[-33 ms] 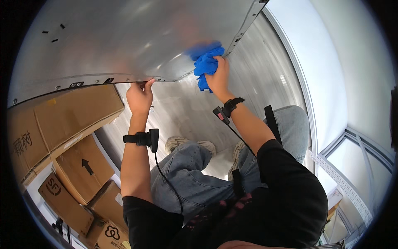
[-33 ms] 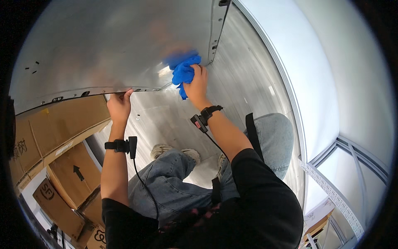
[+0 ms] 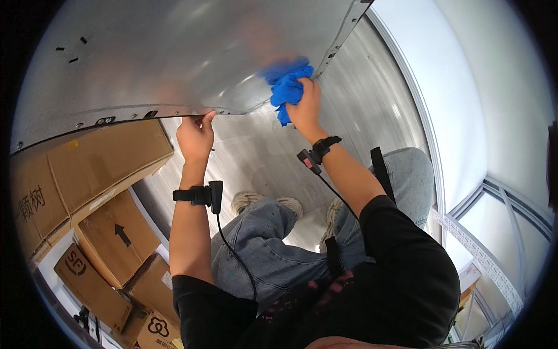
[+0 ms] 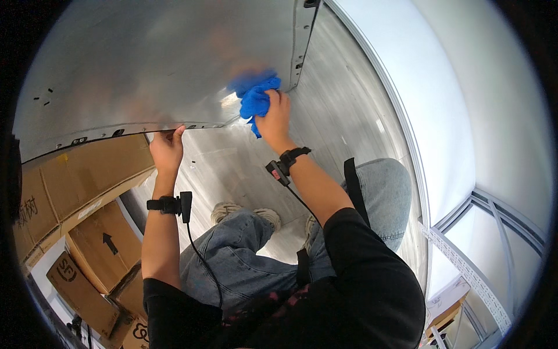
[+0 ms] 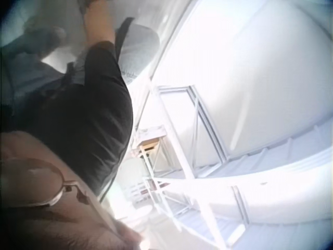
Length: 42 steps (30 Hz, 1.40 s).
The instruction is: The person uses a screwdriver to remove screws from the back panel of a beige and black electronic device, then wipes the interior with a blue cloth. The person reattaches the back panel and tightens the screws.
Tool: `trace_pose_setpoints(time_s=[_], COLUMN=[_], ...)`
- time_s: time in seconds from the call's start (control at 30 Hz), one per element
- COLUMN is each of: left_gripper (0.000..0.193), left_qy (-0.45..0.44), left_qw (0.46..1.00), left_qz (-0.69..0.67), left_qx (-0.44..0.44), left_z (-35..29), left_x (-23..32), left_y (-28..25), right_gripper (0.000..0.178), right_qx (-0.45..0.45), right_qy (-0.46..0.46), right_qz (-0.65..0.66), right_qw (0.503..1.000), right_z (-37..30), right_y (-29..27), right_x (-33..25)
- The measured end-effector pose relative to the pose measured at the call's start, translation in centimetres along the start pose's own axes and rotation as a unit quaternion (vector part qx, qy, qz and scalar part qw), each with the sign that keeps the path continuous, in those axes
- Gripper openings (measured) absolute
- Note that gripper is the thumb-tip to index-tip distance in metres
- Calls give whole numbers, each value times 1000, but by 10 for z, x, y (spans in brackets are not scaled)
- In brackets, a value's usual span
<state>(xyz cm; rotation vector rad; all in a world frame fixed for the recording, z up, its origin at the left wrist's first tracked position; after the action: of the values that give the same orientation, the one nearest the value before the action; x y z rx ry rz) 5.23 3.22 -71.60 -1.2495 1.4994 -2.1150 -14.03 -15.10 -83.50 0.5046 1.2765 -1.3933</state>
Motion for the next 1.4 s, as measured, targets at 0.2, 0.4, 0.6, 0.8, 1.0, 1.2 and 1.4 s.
trace_pose_setpoints(time_s=[0.2,0.4,0.6,0.8,1.0,1.2,1.4], left_gripper=[32,35,34,40,37,24,26], left_qy=[-10,-49,-178,-286,-257,-151,-95], left_qw=[995,990,923,849,878,927,970], left_qz=[-86,-128,-336,-427,-399,-339,-214], left_qx=[47,28,-54,-122,-56,51,71], left_z=[-4,-4,-15,-21,-16,-10,-6], left_x=[17,-2,-29,-18,-17,-40,-15], left_y=[8,9,33,33,33,30,17], right_gripper=[69,64,62,63,71,73,69], right_qx=[-162,-13,-61,-43,-103,-83,-162], right_qy=[-98,5,126,93,70,-24,116], right_qz=[-20,-84,-77,-17,54,90,11], right_qw=[982,996,987,995,991,992,980], right_z=[-23,7,21,-32,-72,-57,-47], right_y=[29,-7,-13,55,101,74,56], right_x=[-55,2,31,46,-12,-67,-15])
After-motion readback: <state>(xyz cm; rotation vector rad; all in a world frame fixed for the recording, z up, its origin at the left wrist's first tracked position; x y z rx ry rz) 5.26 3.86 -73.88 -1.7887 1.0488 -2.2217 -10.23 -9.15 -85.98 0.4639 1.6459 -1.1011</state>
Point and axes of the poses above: each hand's wrist, its own z-axis towards the middle knuckle, its own y-axis out of the palm, x = y × z, the point moved 3 cm from there along z, towards the middle knuckle, and after that the axes turned 1 degree about -x, right-handed, at the moved point
